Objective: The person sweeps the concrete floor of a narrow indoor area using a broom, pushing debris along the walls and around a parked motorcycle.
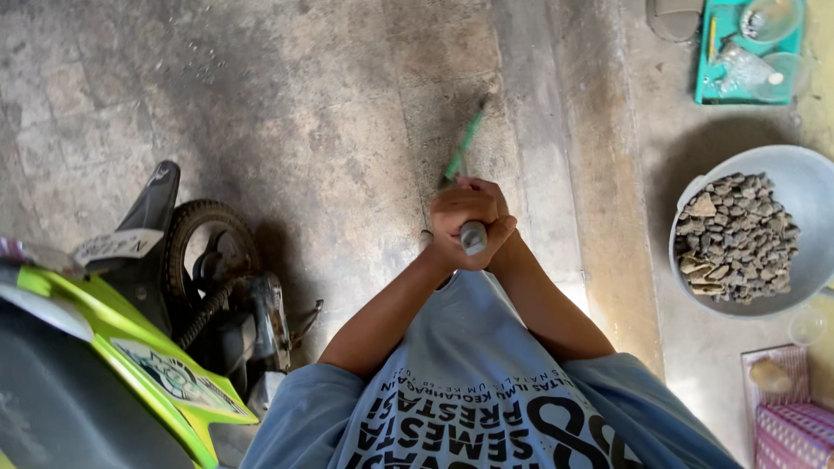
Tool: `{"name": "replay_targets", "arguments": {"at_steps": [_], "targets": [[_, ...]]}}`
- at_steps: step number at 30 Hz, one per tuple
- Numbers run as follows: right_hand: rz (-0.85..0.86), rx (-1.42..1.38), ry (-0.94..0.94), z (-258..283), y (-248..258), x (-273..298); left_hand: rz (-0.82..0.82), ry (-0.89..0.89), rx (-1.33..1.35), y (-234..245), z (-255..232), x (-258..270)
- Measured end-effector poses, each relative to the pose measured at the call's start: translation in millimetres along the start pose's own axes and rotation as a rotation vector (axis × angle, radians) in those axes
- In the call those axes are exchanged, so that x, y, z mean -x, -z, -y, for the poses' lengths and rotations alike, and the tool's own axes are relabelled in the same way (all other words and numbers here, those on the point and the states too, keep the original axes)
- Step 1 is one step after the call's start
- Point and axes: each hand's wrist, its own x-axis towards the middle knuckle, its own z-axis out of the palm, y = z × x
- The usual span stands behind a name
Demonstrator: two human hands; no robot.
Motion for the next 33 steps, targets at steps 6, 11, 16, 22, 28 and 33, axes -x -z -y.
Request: {"name": "replay_targets", "arguments": {"at_steps": [6,11,16,22,28,33], "targets": [[-0.359,-0.084,0.068,30.3,105.4,-37.2,-0.428,0.392,0.308,-38.6,38.3,45.7],[-0.387,0.010,0.053,30.6,158.7,-76.6,-0.330,0.676,0.151,-45.7,58.7,68.7],[-0.163,0.082,-0.067,29.8,146.1,-125.1,-0.177,0.552,-0.024,-40.8,62.2,38.9],[0.285,-0.332,0.057,57.1,87.5,-75.3,0.020,0.272,-0.160,-68.0,53.6,-29.4],[0.179,-0.298,0.198,101.2,26.9,-8.1,0.213,0.086,0.095,-85.7,40.0,-86.7],[0.082,-0.507,0.200,122.5,24.2,14.7,0.425,0.115,0.382,-97.5,69.2,-109.1]]}}
